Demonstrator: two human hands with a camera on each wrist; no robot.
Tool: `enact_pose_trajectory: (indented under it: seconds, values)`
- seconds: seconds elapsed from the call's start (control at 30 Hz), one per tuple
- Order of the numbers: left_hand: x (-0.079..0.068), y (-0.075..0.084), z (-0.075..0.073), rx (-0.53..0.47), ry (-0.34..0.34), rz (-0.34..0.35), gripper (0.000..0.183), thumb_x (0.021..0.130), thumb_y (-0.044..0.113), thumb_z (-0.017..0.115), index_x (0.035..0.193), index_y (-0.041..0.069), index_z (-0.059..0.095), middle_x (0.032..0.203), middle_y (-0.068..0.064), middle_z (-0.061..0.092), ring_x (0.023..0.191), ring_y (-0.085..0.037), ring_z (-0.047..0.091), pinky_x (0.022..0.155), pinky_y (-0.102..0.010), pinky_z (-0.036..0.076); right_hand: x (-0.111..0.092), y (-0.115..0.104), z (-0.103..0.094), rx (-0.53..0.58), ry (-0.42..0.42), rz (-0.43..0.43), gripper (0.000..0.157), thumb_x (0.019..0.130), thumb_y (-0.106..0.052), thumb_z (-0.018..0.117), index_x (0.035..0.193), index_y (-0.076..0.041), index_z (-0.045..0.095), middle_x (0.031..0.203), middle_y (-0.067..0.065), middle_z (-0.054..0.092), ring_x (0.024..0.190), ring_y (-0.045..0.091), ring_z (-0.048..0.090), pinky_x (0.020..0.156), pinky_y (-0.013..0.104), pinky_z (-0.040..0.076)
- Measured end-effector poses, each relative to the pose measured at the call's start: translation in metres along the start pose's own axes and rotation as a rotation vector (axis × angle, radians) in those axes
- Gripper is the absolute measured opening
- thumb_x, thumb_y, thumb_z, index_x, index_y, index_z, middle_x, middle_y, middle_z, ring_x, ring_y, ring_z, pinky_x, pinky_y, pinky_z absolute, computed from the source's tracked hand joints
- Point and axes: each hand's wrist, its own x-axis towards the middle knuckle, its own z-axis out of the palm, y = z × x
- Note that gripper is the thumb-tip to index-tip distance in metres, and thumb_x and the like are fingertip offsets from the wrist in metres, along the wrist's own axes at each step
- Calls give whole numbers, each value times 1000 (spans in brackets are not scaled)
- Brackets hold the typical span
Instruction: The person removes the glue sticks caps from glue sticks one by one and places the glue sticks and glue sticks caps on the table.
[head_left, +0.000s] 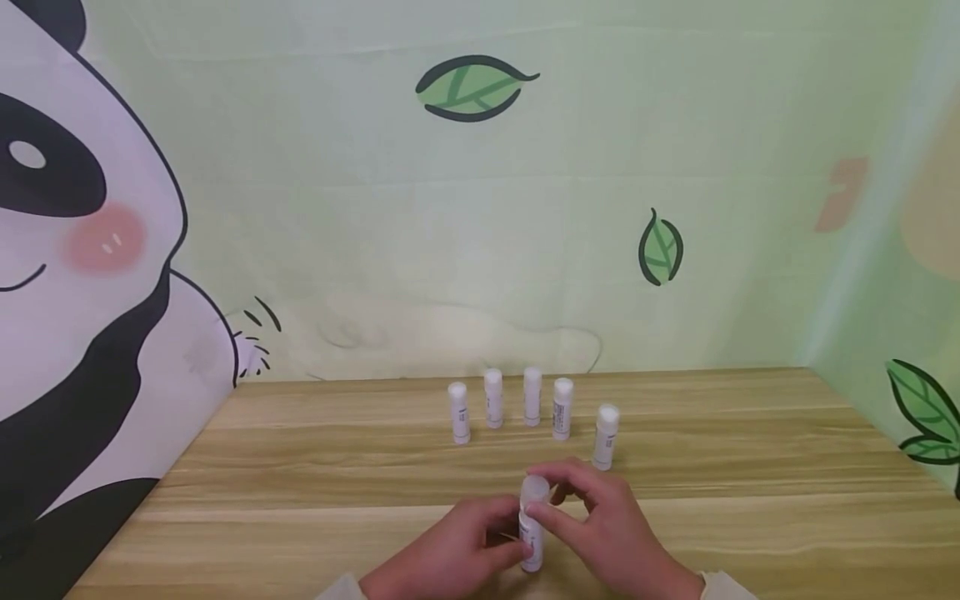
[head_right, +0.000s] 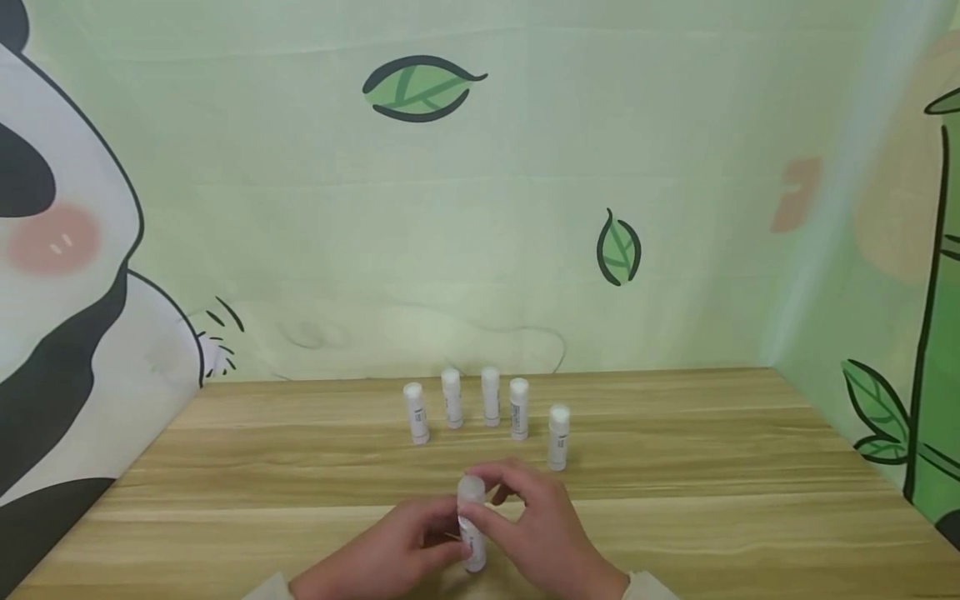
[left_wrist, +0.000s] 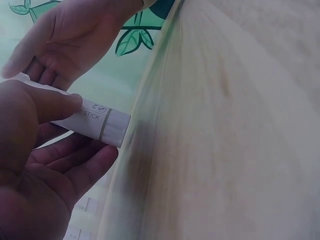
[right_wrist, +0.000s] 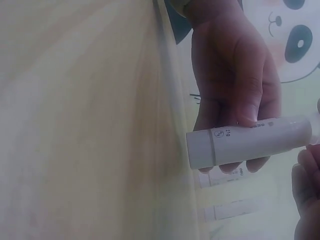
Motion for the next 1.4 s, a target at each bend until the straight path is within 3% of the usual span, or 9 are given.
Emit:
enact_pose_trajectory:
  seconds: [0.27, 0.53, 0.7, 0.87, 1.0, 1.17, 1.4]
  values:
    - [-1, -5, -5, 32, 52, -47, 23, 95, 26, 63, 116, 18, 63, 111, 7, 69, 105, -6, 64, 88, -21, 51, 1, 4, -7, -79, 41, 6, 28, 84, -18, 75, 111, -22, 67, 97, -9, 69, 82, 3, 59, 68, 26, 52]
    - [0, -18, -28, 38, 84, -100, 27, 95, 27, 62, 118, 12, 64, 109, 3, 69, 104, -11, 64, 89, -23, 51, 8, 19, -27, -163, 81, 42, 26, 82, -16, 77, 107, -19, 69, 93, -10, 68, 79, 3, 58, 69, 25, 53]
    - [-3, -29, -48, 40, 103, -110, 25, 95, 23, 62, 116, 10, 64, 108, 0, 69, 104, -15, 63, 88, -24, 50, 12, 29, -50, -127, 59, 145, 21, 84, -17, 76, 105, -16, 70, 89, -5, 66, 78, 5, 57, 68, 23, 51]
    - [-8, -42, -70, 70, 174, -108, 25, 93, 18, 64, 114, 5, 63, 107, -5, 69, 100, -17, 64, 86, -24, 51, 15, 43, -73, -110, 63, 211, 19, 86, -15, 74, 104, -10, 70, 89, 0, 66, 76, 6, 55, 67, 23, 48]
    - [-14, -51, -88, 98, 245, -143, 29, 92, 18, 65, 115, 2, 63, 108, -8, 69, 99, -17, 63, 87, -26, 51, 17, 54, -88, -149, 81, 300, 25, 87, -21, 73, 108, -8, 69, 94, 4, 67, 79, 6, 56, 68, 22, 49]
    - [-23, -61, -110, 148, 313, -203, 29, 91, 17, 66, 116, 3, 63, 109, -8, 69, 100, -18, 62, 89, -29, 50, 18, 68, -101, -224, 76, 457, 40, 87, -39, 71, 115, -11, 67, 104, 6, 68, 87, 9, 59, 71, 21, 51]
    - [-34, -77, -132, 191, 381, -250, 30, 89, 13, 66, 117, 0, 63, 109, -9, 69, 101, -19, 62, 91, -31, 50, 18, 86, -113, -328, 27, 534, 47, 89, -45, 66, 121, -10, 65, 112, 10, 68, 96, 21, 61, 74, 29, 51]
